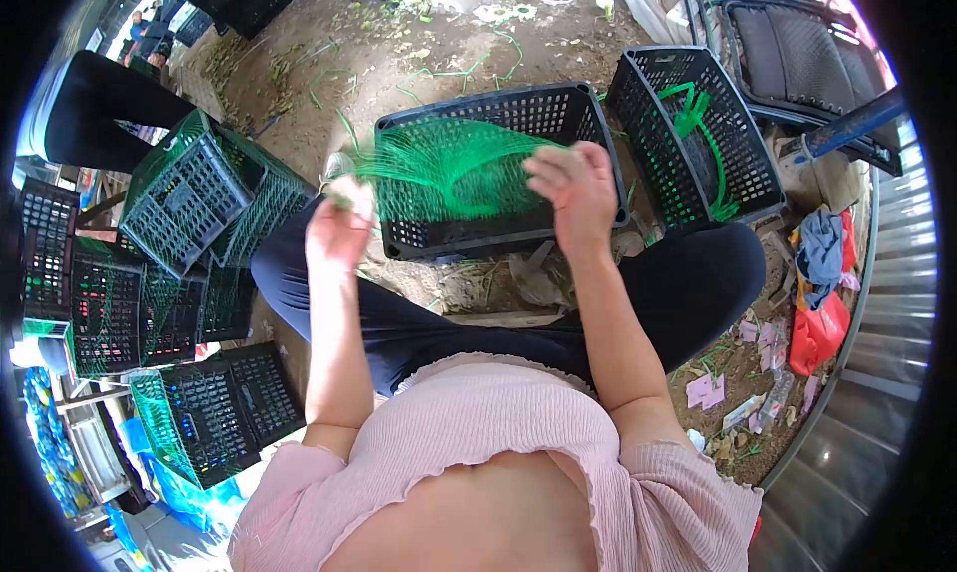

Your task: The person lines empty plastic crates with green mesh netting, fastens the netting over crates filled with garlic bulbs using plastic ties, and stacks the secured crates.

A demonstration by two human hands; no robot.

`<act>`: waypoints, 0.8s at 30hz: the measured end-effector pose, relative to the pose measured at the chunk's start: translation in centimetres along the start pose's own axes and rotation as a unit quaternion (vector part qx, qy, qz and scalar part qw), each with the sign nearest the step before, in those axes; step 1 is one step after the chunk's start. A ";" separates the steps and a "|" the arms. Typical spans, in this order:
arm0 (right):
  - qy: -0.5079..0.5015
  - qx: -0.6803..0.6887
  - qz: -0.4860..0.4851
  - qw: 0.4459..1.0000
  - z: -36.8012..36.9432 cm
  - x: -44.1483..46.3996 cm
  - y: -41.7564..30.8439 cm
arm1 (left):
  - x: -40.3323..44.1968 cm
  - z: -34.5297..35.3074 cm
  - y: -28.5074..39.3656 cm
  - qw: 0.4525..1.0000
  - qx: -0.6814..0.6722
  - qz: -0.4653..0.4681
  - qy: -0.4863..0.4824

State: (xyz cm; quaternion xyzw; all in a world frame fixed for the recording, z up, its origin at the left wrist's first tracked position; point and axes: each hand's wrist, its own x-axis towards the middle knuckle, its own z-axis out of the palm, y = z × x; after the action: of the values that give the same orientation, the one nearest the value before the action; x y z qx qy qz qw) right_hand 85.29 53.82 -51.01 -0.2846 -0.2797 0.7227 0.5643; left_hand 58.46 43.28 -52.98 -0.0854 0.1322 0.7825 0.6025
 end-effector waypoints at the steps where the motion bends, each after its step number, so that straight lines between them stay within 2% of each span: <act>1: 0.038 0.022 -0.030 0.999 -1.2 0.4 -0.7 | 0.1 0.0 1.7 0.996 0.016 0.064 0.062; 2: 0.077 0.045 -0.060 0.994 -2.3 0.8 -1.4 | 0.2 -0.1 3.3 0.984 0.032 0.127 0.124; 4: 0.158 0.068 -0.090 0.981 -3.9 1.4 -2.6 | 0.3 -1.9 6.5 0.994 0.029 0.094 0.043; 5: 0.080 0.098 -0.100 0.987 -4.9 1.5 -2.7 | 0.8 -2.1 6.8 0.972 0.092 0.154 0.153; 8: 0.031 -0.047 -0.023 0.998 -2.2 0.0 -2.1 | 1.7 -1.9 4.9 0.939 0.298 0.162 0.067; 9: -0.011 -0.139 -0.024 0.990 -1.7 0.0 -0.8 | 1.7 0.3 2.4 0.921 0.310 0.196 0.133; 10: -0.090 -0.238 0.018 0.967 -0.8 -0.8 -0.4 | 1.6 2.1 0.5 0.902 0.325 0.217 0.183; 11: -0.198 -0.471 -0.117 0.852 -0.4 -1.0 0.4 | 1.7 2.8 -0.3 0.905 0.331 0.214 0.157; 13: -0.279 -0.640 -0.094 0.710 2.6 -2.6 -0.5 | 2.1 3.7 -1.4 0.903 0.342 0.219 0.139; 15: -0.310 -0.696 -0.085 0.642 2.6 -2.4 0.3 | 2.0 5.3 -3.2 0.887 0.361 0.234 0.167; 16: -0.322 -0.722 -0.079 0.607 2.4 -2.2 0.8 | 1.9 5.4 -3.9 0.894 0.358 0.224 0.150; 17: -0.290 -0.718 -0.073 0.629 2.0 -1.8 1.5 | 2.0 5.3 -4.5 0.892 0.370 0.219 0.139; 19: -0.272 -0.603 -0.059 0.748 0.8 -0.3 3.0 | 1.6 5.2 -6.0 0.876 0.413 0.223 0.112; 21: -0.264 -0.468 -0.032 0.843 0.8 0.2 2.7 | 1.1 5.3 -6.8 0.868 0.433 0.209 0.124; 24: -0.188 -0.373 0.074 0.905 1.6 0.1 1.5 | 0.9 4.4 -6.7 0.852 0.482 0.163 0.122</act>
State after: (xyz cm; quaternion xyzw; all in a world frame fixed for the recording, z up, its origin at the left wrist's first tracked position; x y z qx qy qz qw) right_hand 83.14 53.45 -50.99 -0.3533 -0.6081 0.6454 0.2983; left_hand 64.83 47.04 -49.76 0.1437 0.5773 0.6908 0.4108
